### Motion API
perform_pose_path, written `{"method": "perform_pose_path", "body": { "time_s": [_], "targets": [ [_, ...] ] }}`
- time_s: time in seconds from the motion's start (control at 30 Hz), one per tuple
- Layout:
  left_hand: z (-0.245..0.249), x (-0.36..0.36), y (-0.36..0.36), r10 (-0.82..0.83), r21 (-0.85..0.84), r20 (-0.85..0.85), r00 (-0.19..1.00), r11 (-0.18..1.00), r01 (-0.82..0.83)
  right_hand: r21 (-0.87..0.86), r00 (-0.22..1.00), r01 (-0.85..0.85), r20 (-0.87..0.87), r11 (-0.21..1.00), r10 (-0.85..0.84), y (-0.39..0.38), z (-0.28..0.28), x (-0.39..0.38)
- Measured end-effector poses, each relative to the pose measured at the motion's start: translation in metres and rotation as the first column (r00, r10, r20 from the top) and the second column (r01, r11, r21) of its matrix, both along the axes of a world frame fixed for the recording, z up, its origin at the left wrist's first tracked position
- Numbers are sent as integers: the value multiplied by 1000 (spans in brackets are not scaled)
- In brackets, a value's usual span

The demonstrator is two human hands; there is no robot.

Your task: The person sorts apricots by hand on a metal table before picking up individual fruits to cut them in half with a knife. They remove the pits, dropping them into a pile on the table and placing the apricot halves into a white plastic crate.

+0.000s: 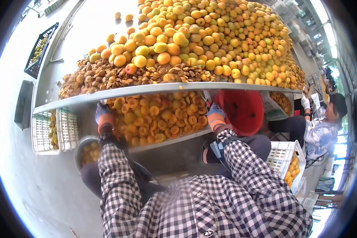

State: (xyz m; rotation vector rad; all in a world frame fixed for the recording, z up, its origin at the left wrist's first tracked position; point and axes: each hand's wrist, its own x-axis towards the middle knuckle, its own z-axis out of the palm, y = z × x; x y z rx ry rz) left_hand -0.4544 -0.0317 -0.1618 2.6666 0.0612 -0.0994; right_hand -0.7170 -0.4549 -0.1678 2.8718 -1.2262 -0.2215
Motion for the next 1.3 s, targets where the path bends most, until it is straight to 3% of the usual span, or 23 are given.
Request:
{"method": "perform_pose_path", "body": {
  "time_s": [0.03, 0.13, 0.27, 0.33, 0.4, 0.47, 0.5, 0.57, 0.6, 0.67, 0.7, 0.77, 0.83, 0.87, 0.9, 0.93, 0.97, 1.0, 1.03, 1.07, 1.13, 1.23, 1.3],
  "targets": [
    [-5, 10, 0, 75, -11, -177, 981, 997, -78, 17, 999, -20, 49, 1000, 19, 0, 1, -3],
    [8, -18, -10, 116, 124, -28, 993, 986, -111, 80, 998, 10, -60, 997, -5, 11, 28, -9],
    [57, -45, -18, 204, 228, -146, 968, 959, -167, 93, 994, -82, -58, 992, 88, 42, 66, -33],
    [88, -51, -17, 39, 182, -214, 976, 983, 1, 103, 991, -123, -42, 987, 128, 60, 79, -38],
    [120, -59, -26, -156, 108, -212, 965, 977, 182, 309, 903, -219, -294, 926, 312, 94, 116, -41],
    [159, -76, -37, -274, 144, -95, 957, 947, 286, 388, 865, -323, -249, 863, 435, 119, 97, -54],
    [195, -90, -43, -341, 105, -93, 936, 931, 349, 503, 870, -256, -252, 825, 424, 136, 99, -62],
    [204, -92, -45, -347, 199, -10, 938, 918, 342, 717, 901, -124, -207, 686, 380, 158, 48, -84],
    [222, -98, -47, -379, 228, -18, 925, 899, 373, 875, 954, 123, -234, 469, 186, 170, 46, -94],
    [228, -111, -52, -502, 270, -74, 862, 822, 502, 917, 970, 231, -243, 324, -6, 176, 46, -95],
    [225, -119, -59, -653, 354, -114, 749, 678, 644, 913, 970, 231, -243, 337, -6, 169, 56, -85],
    [189, -151, -76, -801, 304, -330, 500, 412, 859, 974, 953, 195, -160, 116, -257, 167, 101, -73],
    [117, -203, -102, -828, 81, -530, 182, 165, 983, 984, 960, 22, 29, 176, -280, 152, 126, -53],
    [96, -232, -106, -799, -170, -590, 113, 259, 951, 970, 954, -102, 158, 220, -256, 143, 130, -43],
    [87, -260, -112, -746, -312, -666, 20, 303, 900, 972, 953, -95, 150, 213, -262, 136, 127, -29],
    [9, -300, -114, -877, -525, -412, -246, 8, 851, 922, 899, -320, 368, 217, -236, 129, 123, -15],
    [-2, -294, -126, -873, -541, -411, -262, 3, 841, 826, 801, -521, 560, 215, -212, 124, 119, -6],
    [-15, -310, -125, -862, -577, -424, -277, 22, 816, 872, 833, -481, 486, 89, -265, 124, 129, 8],
    [-29, -318, -124, -850, -604, -438, -293, 37, 796, 952, 929, -304, 290, -27, -229, 121, 148, 18],
    [-44, -331, -116, -836, -631, -447, -318, 43, 774, 941, 935, -338, 337, 11, -110, 122, 161, 29],
    [-61, -340, -118, -802, -702, -457, -384, 60, 710, 791, 802, -596, 579, 141, 144, 110, 163, 38],
    [-64, -336, -133, -737, -760, -504, -451, 129, 638, 825, 829, -547, 510, 143, 230, 95, 160, 52],
    [-61, -334, -158, -701, -763, -526, -482, 139, 631, 782, 797, -602, 573, 162, 193, 88, 161, 54]
  ]
}}
